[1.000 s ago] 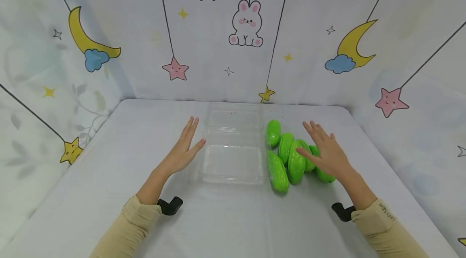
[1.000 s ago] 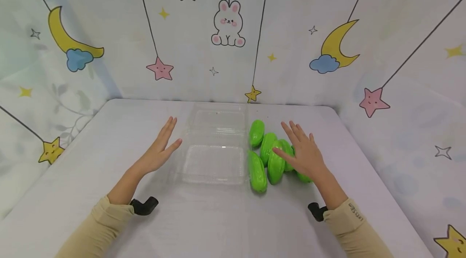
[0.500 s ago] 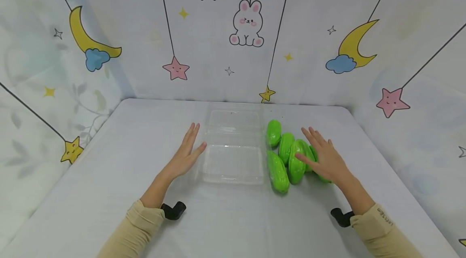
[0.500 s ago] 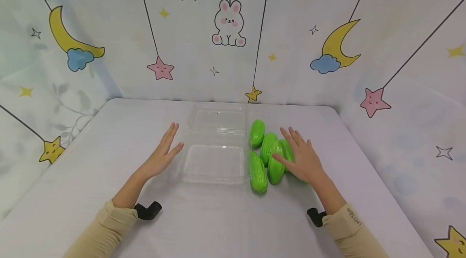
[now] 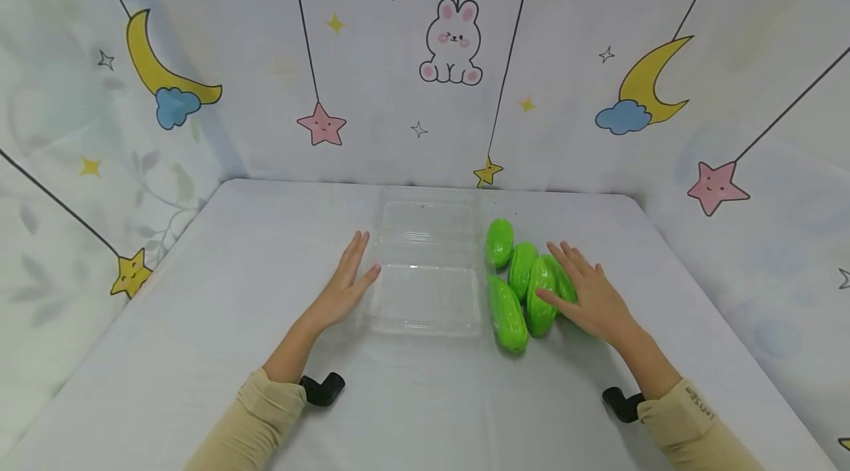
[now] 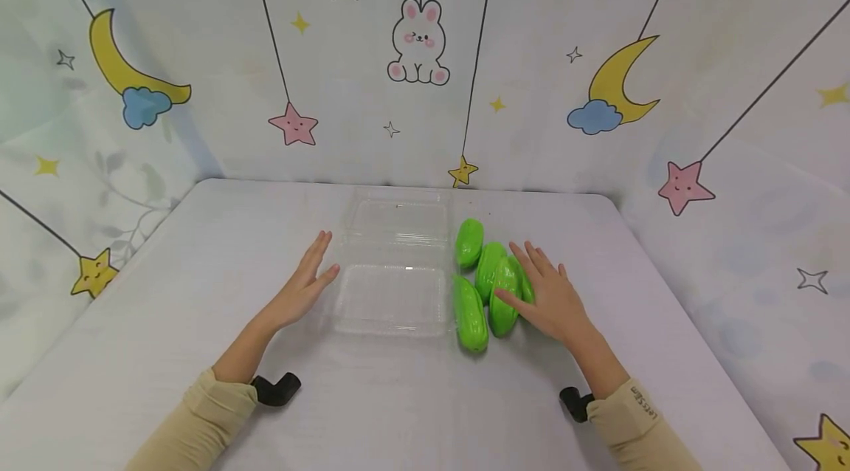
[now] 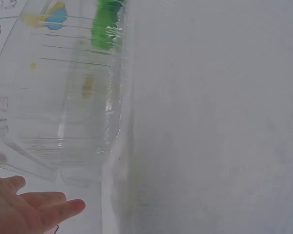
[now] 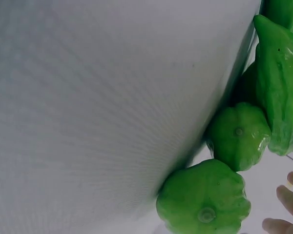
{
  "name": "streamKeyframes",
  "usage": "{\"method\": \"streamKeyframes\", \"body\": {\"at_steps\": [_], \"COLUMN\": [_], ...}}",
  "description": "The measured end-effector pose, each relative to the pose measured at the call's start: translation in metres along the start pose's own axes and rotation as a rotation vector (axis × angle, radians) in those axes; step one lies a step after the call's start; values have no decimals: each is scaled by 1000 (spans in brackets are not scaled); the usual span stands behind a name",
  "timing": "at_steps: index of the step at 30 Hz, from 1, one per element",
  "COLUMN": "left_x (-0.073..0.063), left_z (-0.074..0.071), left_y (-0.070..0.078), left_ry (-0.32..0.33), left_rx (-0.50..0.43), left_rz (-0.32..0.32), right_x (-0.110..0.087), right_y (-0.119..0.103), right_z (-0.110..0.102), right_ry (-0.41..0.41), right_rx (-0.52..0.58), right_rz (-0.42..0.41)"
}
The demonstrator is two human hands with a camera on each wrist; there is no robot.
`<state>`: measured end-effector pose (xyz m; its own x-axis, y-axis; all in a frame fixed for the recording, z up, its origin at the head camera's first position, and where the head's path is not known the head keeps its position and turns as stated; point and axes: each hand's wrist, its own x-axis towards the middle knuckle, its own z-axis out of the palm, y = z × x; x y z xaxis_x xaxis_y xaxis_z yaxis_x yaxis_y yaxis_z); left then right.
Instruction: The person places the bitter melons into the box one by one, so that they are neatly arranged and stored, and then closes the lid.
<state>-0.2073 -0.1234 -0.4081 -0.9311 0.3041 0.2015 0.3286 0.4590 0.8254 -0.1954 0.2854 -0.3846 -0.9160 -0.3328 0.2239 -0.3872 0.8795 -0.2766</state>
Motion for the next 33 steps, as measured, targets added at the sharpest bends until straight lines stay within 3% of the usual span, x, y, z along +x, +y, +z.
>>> {"method": "streamKeyframes", "body": {"at_steps": [23, 33], "left_x": [0, -1], "left_z": [14, 17], "left_y": [-7, -8], "left_ry": [-28, -34], "left_rx": [-46, -49], "left_rz": [-19, -39], "right_x": [-4, -6], "right_y": [-6, -5], "right_z": [6, 10], "right_ry": [-161, -158], "right_rx": [-8, -40], "right_rz": [104, 88]}}
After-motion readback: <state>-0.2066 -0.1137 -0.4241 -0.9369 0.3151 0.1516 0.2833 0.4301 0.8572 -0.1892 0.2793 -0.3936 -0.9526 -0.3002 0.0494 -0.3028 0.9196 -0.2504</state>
